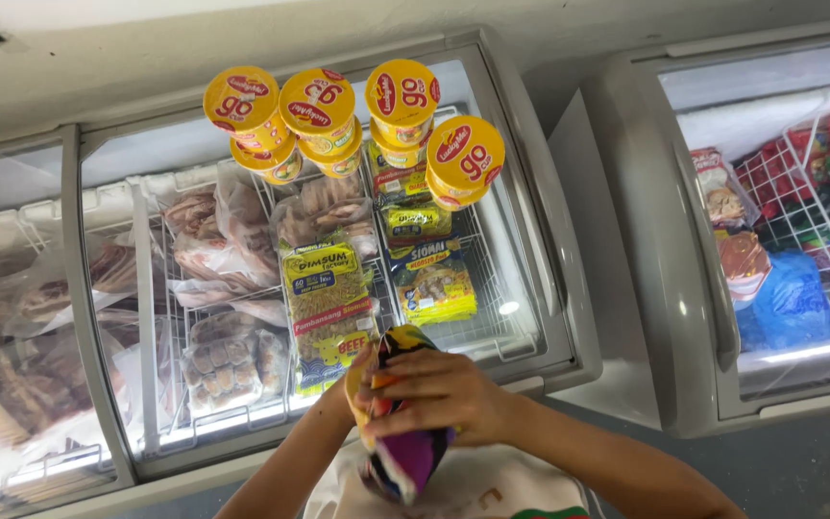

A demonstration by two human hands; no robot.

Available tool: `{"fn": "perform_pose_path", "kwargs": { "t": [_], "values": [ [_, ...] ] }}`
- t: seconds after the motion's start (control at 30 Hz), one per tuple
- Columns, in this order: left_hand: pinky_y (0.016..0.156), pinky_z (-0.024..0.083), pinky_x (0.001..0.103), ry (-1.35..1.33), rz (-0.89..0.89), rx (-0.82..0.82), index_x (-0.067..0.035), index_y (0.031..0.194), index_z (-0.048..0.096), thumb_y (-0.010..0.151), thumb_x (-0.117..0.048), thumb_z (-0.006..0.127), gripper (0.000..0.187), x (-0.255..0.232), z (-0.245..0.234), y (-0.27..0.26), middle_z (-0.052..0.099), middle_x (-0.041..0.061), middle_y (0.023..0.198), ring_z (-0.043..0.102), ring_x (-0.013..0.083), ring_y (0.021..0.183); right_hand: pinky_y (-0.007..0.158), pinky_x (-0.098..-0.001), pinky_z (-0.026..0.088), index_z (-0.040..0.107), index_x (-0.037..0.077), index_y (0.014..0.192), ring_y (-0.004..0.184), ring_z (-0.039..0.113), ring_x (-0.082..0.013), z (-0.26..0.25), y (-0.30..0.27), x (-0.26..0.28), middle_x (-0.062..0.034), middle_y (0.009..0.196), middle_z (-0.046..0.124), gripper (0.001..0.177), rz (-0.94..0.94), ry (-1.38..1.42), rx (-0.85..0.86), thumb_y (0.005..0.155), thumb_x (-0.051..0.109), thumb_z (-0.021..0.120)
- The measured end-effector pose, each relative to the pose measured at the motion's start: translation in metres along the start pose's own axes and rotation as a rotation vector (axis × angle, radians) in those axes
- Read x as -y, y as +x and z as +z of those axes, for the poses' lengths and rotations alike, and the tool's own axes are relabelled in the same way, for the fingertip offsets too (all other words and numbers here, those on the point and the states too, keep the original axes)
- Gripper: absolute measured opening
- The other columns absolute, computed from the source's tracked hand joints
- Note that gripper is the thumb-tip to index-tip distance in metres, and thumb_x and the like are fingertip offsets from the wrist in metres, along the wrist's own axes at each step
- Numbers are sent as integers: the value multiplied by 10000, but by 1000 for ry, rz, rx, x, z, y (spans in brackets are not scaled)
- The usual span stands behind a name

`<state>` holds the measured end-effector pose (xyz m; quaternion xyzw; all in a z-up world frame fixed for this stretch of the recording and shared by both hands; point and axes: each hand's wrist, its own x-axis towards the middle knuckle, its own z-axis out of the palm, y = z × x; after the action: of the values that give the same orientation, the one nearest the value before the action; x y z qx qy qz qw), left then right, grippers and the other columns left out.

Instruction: The recorder wipes cup noodles with a colorful rag and organizes them onto a grocery store shelf.

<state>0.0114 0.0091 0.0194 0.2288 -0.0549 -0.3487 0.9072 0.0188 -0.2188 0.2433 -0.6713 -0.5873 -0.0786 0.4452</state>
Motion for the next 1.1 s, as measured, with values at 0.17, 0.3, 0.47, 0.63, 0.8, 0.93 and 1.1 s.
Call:
{"fn": "perform_pose_path", "kwargs": {
  "t": [0.17, 0.3, 0.47, 0.63, 0.8, 0.93, 1.1],
  "values": [
    [1049, 490, 520, -208, 1, -108, -107, 1387, 523, 978, -529, 467, 589, -21, 11, -8, 640, 96, 1310, 626, 306, 1187, 938, -361, 603, 733, 122, 1243, 1062, 767, -271, 15, -13, -45, -102, 1138, 764, 423, 338, 89, -229, 822, 138, 753],
    [992, 533, 573, -391, -5, -199, -119, 1357, 568, 946, -600, 408, 653, -29, 20, -20, 688, 104, 1273, 684, 348, 1130, 875, -349, 605, 710, 113, 1250, 1010, 800, -246, 6, 13, -84, -107, 1098, 800, 409, 855, 96, -321, 907, 332, 753],
    [955, 541, 571, -279, 185, -551, -75, 1347, 592, 998, -566, 385, 637, -36, -9, -43, 689, 153, 1255, 677, 360, 1104, 1028, -638, 357, 370, 146, 1525, 1362, 376, -428, 36, 4, -123, -214, 1496, 360, 886, 901, -445, -116, 833, 545, 753],
    [981, 538, 534, -204, 288, -717, -85, 1378, 575, 1013, -488, 399, 572, -41, -8, -49, 682, 142, 1304, 668, 338, 1144, 1092, -800, 113, 182, 257, 1612, 1536, 18, -439, 88, -48, -138, -179, 1680, 31, 985, 840, -674, 171, 855, 641, 682],
    [1010, 503, 546, -263, 291, -750, -99, 1386, 544, 981, -540, 396, 617, -56, 39, -38, 650, 130, 1310, 641, 336, 1169, 1145, -751, 105, 295, 291, 1579, 1559, 83, -376, 86, -61, -139, -144, 1682, 156, 833, 714, -575, 213, 906, 591, 683],
    [1060, 465, 531, -248, 265, -723, -69, 1389, 543, 977, -612, 388, 700, -56, 37, -18, 642, 154, 1326, 612, 334, 1215, 1184, -632, 243, 352, 233, 1582, 1528, 280, -351, 60, -35, -110, -148, 1635, 332, 746, 761, 5, 7, 968, 442, 721],
    [1141, 423, 487, 362, 345, -409, -133, 1542, 239, 948, -478, 555, 755, -97, 129, 12, 457, 152, 1504, 478, 288, 1383, 1087, -425, 503, 255, 187, 1604, 1326, 547, -243, 6, 21, -74, -85, 1493, 479, 946, 813, 530, -206, 844, 220, 818]
  ]
}}
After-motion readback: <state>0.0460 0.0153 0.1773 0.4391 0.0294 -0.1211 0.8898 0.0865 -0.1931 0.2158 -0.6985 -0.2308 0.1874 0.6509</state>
